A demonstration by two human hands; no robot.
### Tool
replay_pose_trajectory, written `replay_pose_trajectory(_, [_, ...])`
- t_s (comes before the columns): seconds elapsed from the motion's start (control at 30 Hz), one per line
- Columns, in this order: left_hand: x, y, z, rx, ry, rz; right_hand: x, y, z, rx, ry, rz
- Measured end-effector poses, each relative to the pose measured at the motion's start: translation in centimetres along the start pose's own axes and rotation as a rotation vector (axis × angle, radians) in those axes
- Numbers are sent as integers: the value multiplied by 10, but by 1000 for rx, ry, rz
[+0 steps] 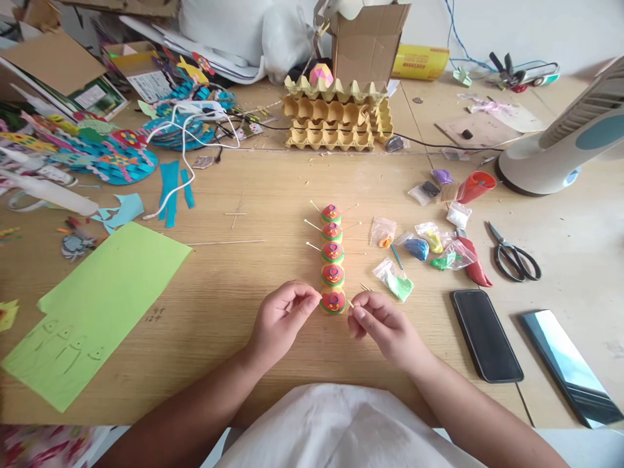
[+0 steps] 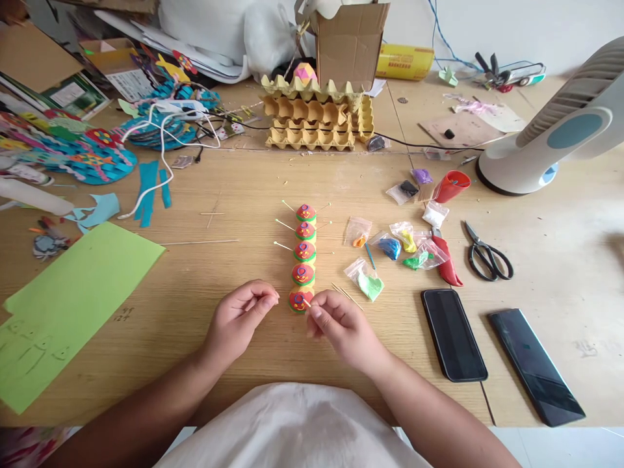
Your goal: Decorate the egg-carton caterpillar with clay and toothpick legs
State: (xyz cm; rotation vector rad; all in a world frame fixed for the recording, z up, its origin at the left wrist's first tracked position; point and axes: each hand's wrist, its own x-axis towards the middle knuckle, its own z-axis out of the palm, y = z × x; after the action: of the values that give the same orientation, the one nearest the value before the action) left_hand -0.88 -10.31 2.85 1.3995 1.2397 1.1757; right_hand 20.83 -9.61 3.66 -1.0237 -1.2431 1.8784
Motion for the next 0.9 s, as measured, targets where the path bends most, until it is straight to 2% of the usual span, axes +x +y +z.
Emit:
replay_pose_trajectory(0.2, [-3,-1,3,-58,-75,-17,1,7,-2,46,46,-108])
replay_pose_trajectory(0.37, [-3,0,3,-69,-110,42,-1,11,0,92,-82,-89])
replay_pose_trajectory(0.5, [-2,2,3,-5,-131,203,-2,10,3,109,-111,-3])
replay_pose_trajectory(0.67, [-2,7,1,148,-145,446,-3,9,6,127,-89,68])
replay_pose_trajectory(0.8, [-2,8,1,259,-107,571,-1,11,10,233,-83,118])
replay_pose_trajectory(0.9, [-1,8,3,306,-80,592,1,14,14,301,-44,148])
